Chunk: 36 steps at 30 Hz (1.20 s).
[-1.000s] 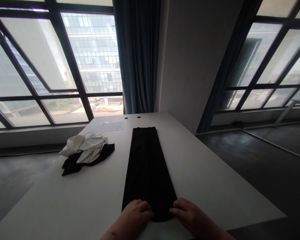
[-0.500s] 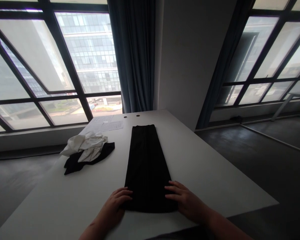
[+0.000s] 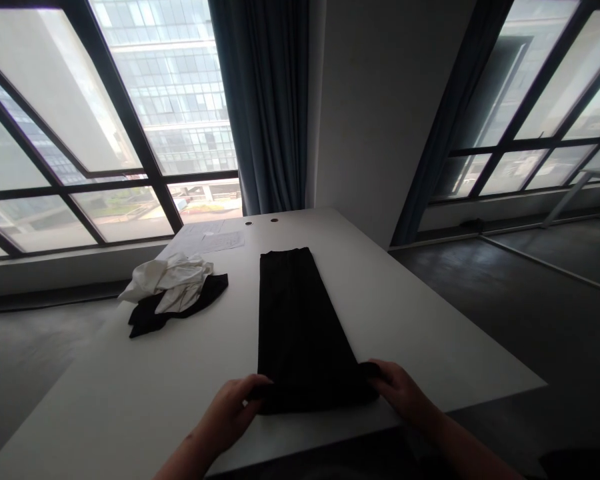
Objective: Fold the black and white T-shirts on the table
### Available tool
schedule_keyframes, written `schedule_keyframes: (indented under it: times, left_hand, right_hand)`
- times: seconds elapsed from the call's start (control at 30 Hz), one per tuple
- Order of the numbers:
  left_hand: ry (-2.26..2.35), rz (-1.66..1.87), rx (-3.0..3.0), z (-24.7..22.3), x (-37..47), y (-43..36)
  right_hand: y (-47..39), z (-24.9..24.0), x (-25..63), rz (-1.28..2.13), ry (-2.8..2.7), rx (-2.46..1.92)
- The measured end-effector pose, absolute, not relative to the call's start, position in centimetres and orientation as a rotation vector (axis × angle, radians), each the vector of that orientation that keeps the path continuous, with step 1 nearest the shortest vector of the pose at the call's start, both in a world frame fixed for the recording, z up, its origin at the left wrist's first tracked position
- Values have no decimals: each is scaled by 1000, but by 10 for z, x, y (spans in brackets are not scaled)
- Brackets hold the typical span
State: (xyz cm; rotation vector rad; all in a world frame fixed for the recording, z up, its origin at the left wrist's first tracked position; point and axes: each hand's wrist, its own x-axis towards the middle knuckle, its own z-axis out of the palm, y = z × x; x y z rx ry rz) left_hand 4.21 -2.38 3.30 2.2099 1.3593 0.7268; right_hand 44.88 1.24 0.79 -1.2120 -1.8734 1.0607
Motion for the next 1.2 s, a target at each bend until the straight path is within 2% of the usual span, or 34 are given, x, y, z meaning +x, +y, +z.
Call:
schedule_keyframes:
  times: [0.23, 0.4, 0.57, 0.77, 0.93, 1.07, 1.2]
  left_hand:
    - [1568, 875, 1886, 36, 52, 64]
    - [1888, 641, 1870, 18, 54, 115]
    - [2060, 508, 1929, 6, 50, 117]
    - [1968, 807, 2116, 2, 61, 97]
    - [1880, 924, 2288, -4, 81, 80]
    - [1752, 752, 2368, -7, 78, 78]
    - [1640, 638, 2357, -12, 61, 76]
  right_hand:
    - [91, 31, 417, 924, -1664, -1311]
    - [141, 9, 404, 576, -1878, -1582]
    - [146, -17, 405, 252, -2016, -1662]
    - [132, -10, 400, 26, -2047, -1496]
    - [102, -13, 375, 125, -2268, -1462]
    - [95, -20, 371, 324, -2387, -1576]
    - [94, -18, 380, 342, -2378, -1565]
